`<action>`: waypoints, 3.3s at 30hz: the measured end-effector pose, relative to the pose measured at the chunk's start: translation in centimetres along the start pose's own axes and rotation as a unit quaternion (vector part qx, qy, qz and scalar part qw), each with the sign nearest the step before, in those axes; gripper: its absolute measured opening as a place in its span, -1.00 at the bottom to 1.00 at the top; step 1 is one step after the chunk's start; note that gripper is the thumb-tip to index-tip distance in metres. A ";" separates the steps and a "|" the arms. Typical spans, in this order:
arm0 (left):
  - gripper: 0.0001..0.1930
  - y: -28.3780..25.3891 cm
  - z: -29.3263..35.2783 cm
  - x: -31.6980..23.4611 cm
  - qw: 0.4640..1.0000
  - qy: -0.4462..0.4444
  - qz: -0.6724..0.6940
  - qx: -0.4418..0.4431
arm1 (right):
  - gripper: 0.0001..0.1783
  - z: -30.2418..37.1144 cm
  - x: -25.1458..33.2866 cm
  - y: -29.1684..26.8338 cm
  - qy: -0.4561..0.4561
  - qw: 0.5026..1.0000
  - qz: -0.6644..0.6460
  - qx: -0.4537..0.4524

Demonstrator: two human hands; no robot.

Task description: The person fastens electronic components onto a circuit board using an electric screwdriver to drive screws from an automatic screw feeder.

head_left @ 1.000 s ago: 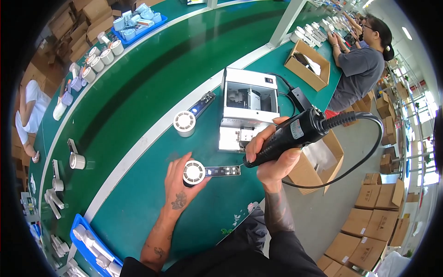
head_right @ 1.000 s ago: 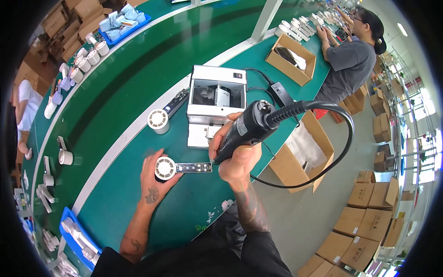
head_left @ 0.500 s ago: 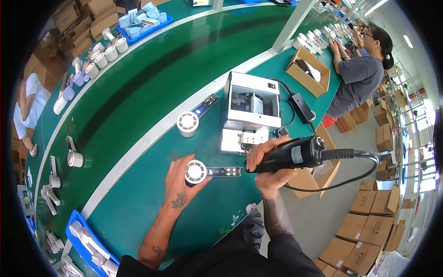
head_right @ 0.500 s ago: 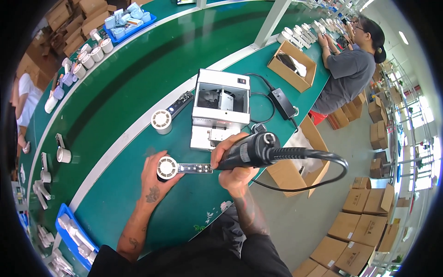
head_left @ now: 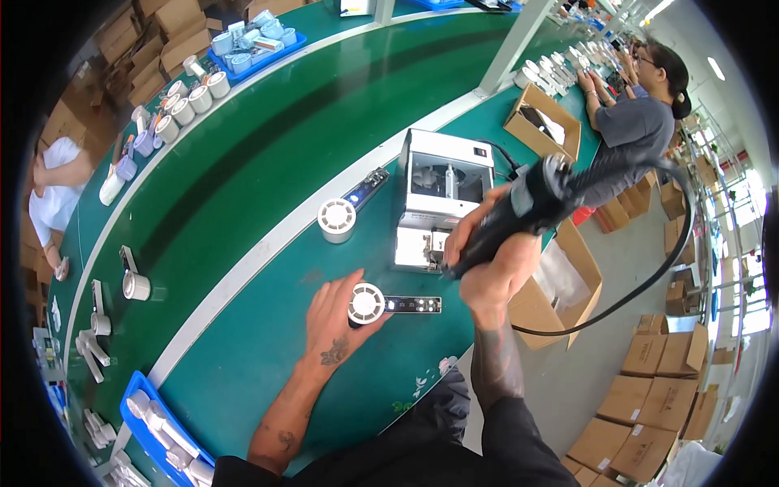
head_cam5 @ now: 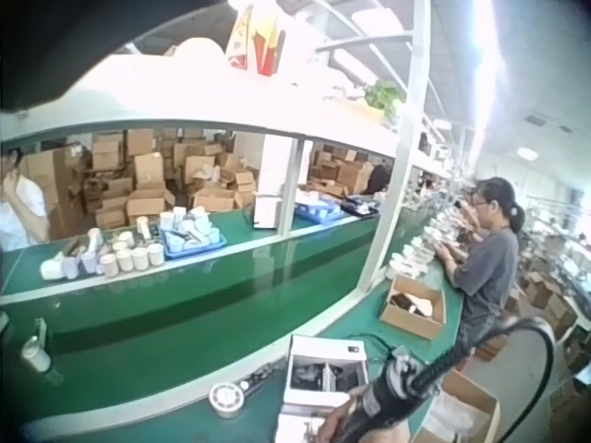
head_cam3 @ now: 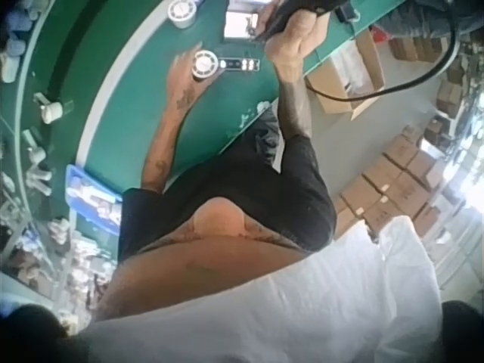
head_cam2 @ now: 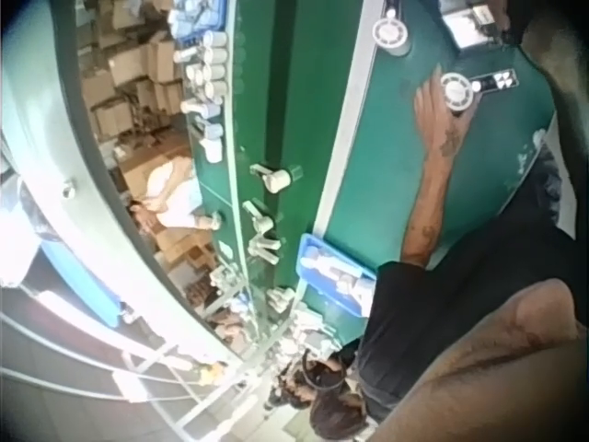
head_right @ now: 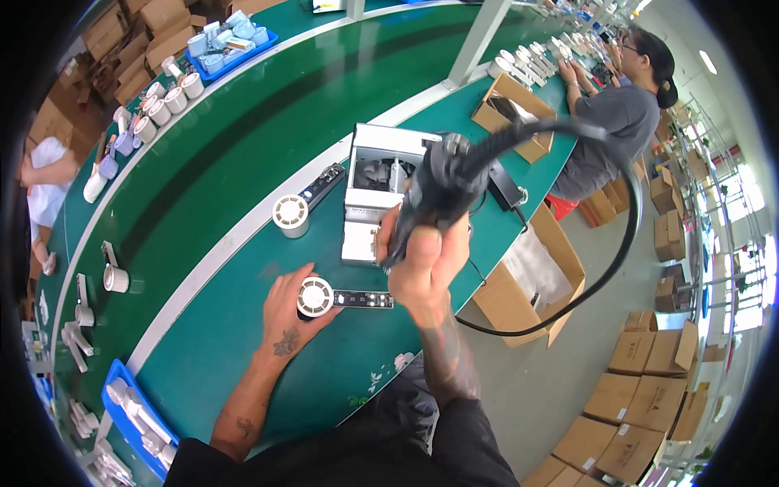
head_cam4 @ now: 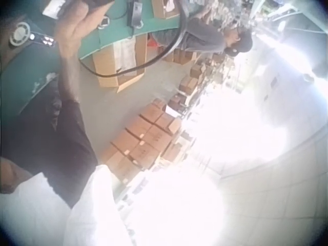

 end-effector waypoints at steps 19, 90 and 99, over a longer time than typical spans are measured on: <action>-0.19 0.3 0.3 0.5 1.000 0.005 0.002 0.009 | 0.08 3.4 -3.6 4.6 0.052 0.992 -0.089 0.076; -0.40 -26.4 6.7 18.1 0.913 -0.215 -0.346 0.019 | -0.59 5.8 -7.0 -10.0 -0.051 0.929 -0.311 -0.196; -0.14 -4.7 -7.6 5.6 0.997 -0.033 -0.037 0.066 | -0.36 2.4 0.6 -10.6 -0.088 0.876 -0.441 -0.175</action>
Point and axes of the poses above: each hand's wrist, its own z-axis away from the middle knuckle, its own y-axis out of the palm, x = y × z, the point moved 5 cm from there along -z, towards the middle knuckle, and after that the axes turned 15 degrees about y, right-handed, at the moved point
